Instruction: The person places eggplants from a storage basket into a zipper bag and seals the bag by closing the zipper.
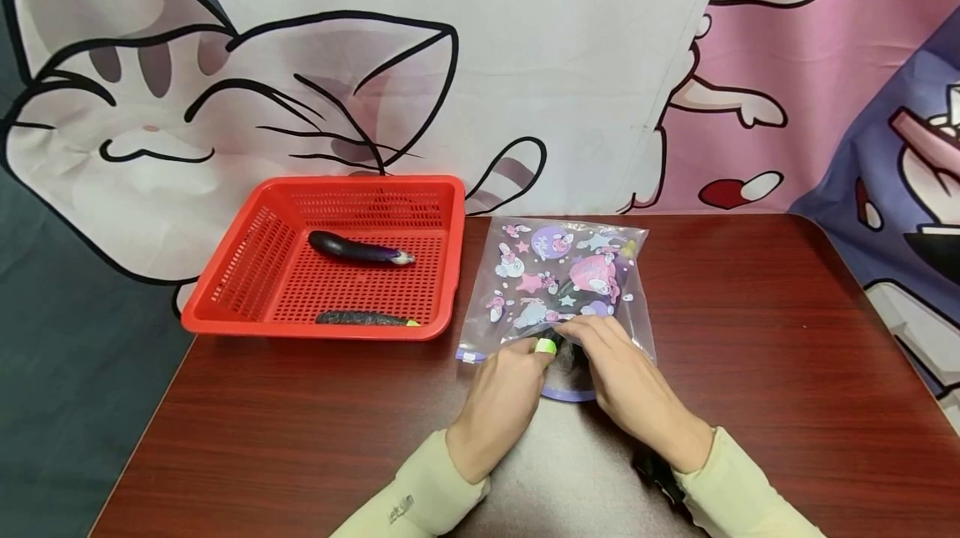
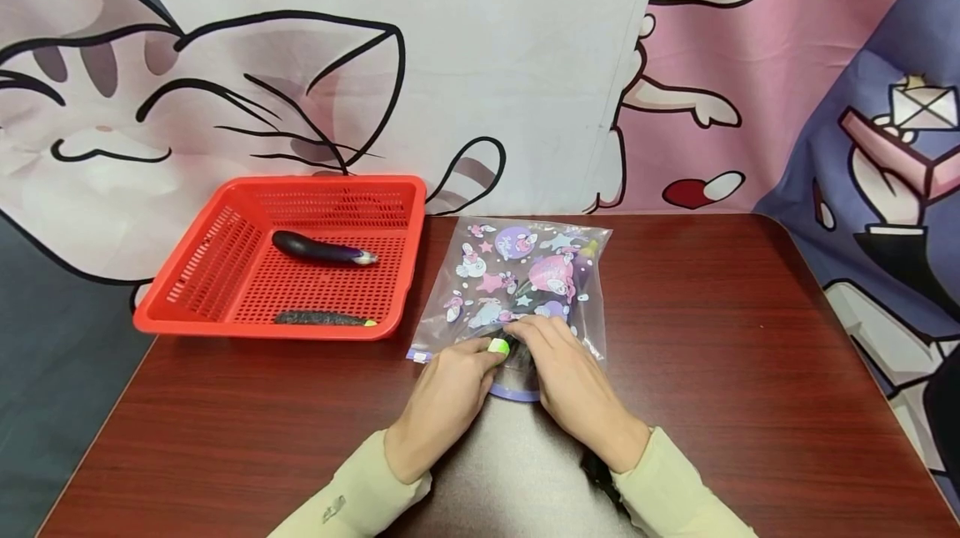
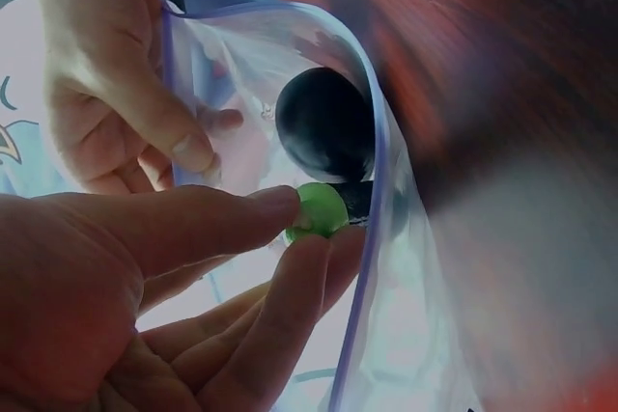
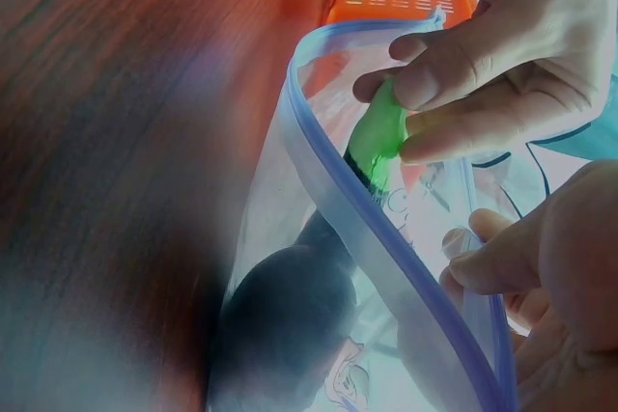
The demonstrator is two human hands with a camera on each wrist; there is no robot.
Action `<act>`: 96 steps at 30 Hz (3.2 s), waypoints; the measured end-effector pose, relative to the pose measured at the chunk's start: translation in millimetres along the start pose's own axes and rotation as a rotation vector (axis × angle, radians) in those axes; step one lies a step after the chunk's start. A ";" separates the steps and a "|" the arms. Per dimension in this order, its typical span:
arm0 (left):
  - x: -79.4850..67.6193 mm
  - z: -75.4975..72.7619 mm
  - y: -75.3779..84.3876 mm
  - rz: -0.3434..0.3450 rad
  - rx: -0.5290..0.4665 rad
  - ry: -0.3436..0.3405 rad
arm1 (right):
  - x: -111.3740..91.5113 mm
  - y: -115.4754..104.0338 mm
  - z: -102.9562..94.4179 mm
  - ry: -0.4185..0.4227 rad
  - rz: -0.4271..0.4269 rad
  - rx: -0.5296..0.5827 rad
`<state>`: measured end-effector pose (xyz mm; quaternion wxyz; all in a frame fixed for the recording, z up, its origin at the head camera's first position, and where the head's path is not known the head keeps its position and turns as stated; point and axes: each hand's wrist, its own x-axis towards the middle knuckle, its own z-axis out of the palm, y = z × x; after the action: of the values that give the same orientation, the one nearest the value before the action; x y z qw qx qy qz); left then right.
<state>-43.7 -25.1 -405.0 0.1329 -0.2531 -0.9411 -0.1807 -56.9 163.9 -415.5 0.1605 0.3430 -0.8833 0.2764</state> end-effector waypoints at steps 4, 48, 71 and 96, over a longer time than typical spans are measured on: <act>1.8 3.4 -0.5 0.012 0.007 0.003 | 0.4 -0.2 -0.2 0.000 -0.004 0.000; 7.2 19.4 4.1 0.054 -0.016 -0.128 | 0.2 1.5 2.6 0.006 -0.004 0.006; 2.7 -2.8 4.6 0.074 -0.031 -0.169 | -1.4 2.6 2.6 0.003 -0.003 0.012; 2.5 -42.7 -4.7 0.088 -0.122 -0.080 | -0.7 2.0 0.8 0.004 0.001 0.019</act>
<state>-41.5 -45.3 -367.0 0.0872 -0.3091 -0.9208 -0.2213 -57.8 164.9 -417.2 0.1586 0.3436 -0.8805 0.2855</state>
